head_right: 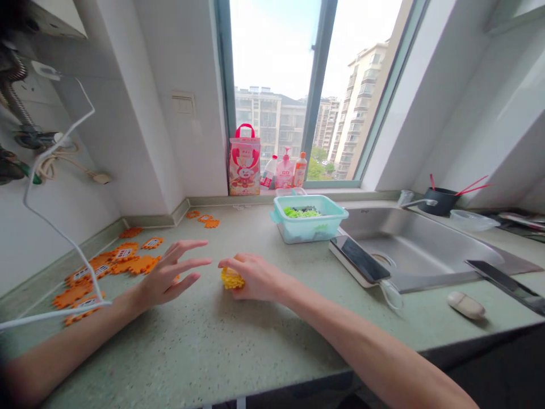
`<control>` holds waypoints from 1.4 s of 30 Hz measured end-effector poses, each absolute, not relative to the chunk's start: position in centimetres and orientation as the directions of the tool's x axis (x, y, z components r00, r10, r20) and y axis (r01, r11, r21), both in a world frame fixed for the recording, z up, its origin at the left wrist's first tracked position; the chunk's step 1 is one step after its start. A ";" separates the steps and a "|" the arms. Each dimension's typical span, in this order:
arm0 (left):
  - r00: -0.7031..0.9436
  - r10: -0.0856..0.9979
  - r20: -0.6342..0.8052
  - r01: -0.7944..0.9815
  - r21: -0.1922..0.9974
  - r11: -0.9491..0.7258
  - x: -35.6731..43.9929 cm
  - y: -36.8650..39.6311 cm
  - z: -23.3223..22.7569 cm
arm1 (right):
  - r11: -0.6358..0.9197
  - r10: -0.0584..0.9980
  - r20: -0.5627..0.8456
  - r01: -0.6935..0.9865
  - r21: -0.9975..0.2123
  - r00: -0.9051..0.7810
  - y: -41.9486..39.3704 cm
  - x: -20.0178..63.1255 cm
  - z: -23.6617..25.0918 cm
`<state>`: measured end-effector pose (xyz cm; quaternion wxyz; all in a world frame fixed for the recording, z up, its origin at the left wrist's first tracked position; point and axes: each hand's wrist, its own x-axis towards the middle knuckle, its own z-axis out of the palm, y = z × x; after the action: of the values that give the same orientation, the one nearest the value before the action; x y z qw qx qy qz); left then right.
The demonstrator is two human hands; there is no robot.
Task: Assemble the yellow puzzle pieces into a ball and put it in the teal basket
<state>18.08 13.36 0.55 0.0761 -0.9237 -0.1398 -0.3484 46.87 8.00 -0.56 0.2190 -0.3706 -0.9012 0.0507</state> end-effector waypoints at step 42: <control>0.838 0.273 0.472 0.281 0.056 -0.958 19.8 13.3 -0.7 | -0.283 0.699 0.550 0.884 -0.373 0.456 15.2 67.2 5.2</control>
<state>19.79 13.33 -0.66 0.0077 -0.9587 -0.1444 -0.2448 67.22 15.24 5.20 0.3263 -0.7884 -0.5020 -0.1413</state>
